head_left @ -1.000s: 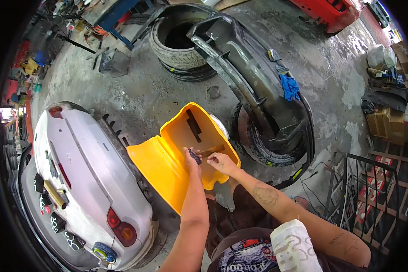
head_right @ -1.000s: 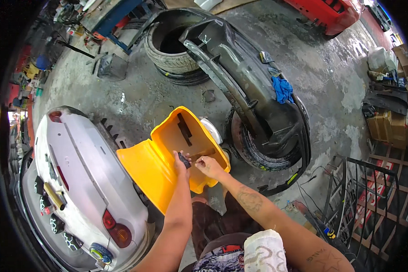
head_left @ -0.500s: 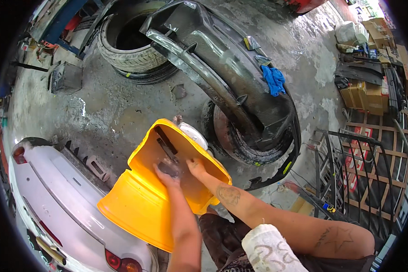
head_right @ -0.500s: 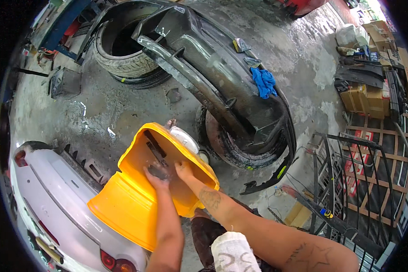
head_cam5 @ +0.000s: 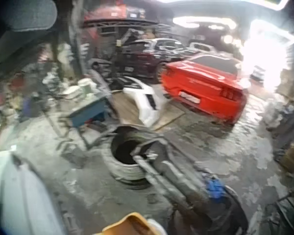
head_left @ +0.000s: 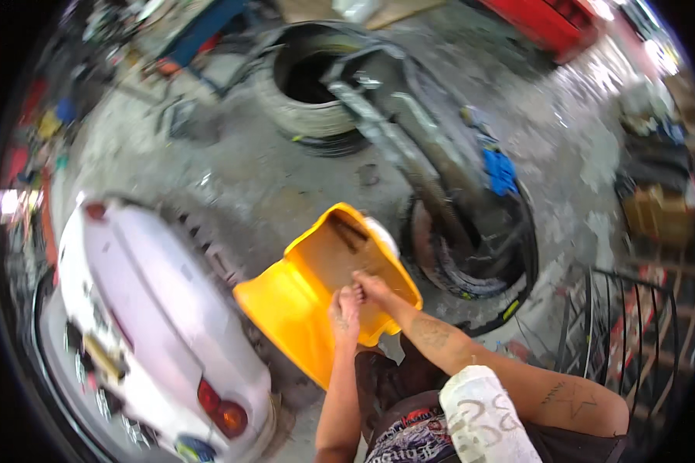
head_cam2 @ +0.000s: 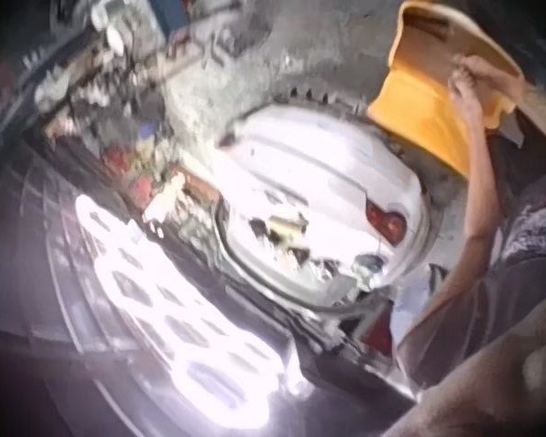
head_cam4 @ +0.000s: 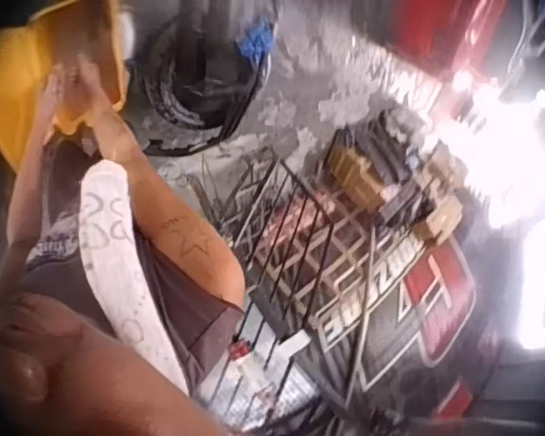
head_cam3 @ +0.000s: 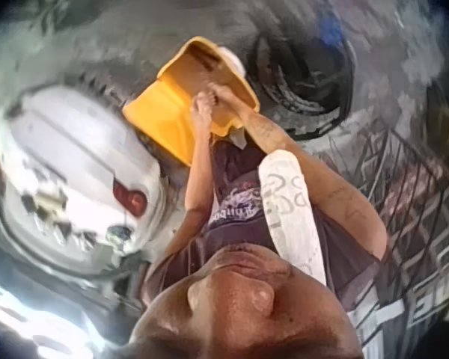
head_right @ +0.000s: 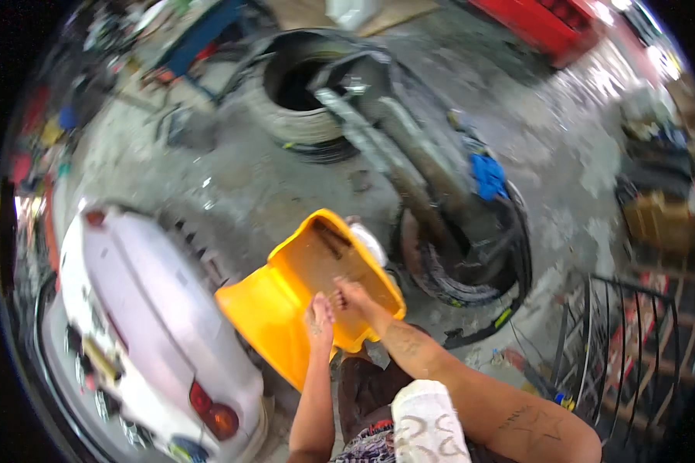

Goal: The recorder is sanding a carbon fiber automotive part using a sanding block.

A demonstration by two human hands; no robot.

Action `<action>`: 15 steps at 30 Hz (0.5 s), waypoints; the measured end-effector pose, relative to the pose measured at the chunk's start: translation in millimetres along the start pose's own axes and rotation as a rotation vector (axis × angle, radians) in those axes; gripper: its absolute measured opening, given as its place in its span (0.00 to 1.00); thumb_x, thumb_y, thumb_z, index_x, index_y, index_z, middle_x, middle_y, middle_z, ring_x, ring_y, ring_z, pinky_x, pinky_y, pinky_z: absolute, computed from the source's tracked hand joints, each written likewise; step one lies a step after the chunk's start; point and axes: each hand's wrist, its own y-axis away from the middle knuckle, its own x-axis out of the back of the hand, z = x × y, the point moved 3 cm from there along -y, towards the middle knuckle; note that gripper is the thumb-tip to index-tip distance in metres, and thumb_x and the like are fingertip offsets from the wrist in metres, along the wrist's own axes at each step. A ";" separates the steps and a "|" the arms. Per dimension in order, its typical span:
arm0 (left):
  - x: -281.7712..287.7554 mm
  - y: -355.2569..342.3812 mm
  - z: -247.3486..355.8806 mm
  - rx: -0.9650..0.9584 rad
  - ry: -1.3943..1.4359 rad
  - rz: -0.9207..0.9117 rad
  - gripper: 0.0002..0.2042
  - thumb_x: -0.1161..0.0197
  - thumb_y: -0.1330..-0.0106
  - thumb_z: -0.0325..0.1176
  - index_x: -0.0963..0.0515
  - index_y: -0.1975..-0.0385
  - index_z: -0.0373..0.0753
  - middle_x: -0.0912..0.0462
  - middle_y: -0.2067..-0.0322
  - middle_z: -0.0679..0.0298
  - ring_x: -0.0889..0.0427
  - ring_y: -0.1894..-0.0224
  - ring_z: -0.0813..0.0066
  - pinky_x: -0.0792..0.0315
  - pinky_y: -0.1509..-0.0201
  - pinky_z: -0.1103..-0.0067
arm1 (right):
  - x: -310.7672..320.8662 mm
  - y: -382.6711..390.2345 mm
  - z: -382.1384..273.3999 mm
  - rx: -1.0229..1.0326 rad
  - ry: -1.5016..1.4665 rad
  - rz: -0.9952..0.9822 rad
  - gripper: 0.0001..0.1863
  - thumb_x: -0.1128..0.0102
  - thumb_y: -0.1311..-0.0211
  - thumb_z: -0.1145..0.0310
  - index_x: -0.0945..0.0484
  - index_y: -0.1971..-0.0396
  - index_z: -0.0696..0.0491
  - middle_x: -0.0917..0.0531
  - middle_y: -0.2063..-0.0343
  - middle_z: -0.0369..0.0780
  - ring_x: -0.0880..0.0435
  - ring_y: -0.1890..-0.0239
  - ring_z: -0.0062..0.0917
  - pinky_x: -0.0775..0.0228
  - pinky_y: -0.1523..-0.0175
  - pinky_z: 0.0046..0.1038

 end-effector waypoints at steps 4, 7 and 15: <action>10.1 20.6 89.4 0.095 0.201 -0.528 0.17 0.49 0.21 0.45 0.24 0.69 0.40 0.27 0.75 0.70 0.30 0.76 0.83 0.33 0.73 0.82 | 48.7 21.8 -31.3 0.312 0.237 -0.224 0.14 0.49 0.22 0.59 0.16 0.62 0.50 0.15 0.71 0.35 0.17 0.70 0.21 0.22 0.62 0.26; 38.8 25.7 148.5 -0.319 0.061 -0.532 0.15 0.48 0.23 0.40 0.26 0.69 0.35 0.25 0.73 0.70 0.28 0.65 0.80 0.29 0.57 0.75 | 45.5 67.9 -73.5 0.175 0.286 -0.230 0.14 0.44 0.23 0.56 0.21 0.67 0.48 0.25 0.77 0.31 0.26 0.76 0.19 0.29 0.68 0.25; 212.9 90.8 136.8 -0.023 0.622 -0.498 0.24 0.52 0.24 0.48 0.29 0.82 0.40 0.38 0.87 0.71 0.42 0.85 0.81 0.43 0.79 0.79 | 137.5 143.5 -100.3 0.403 0.838 0.195 0.19 0.36 0.29 0.50 0.17 0.56 0.52 0.19 0.74 0.33 0.21 0.75 0.15 0.27 0.71 0.18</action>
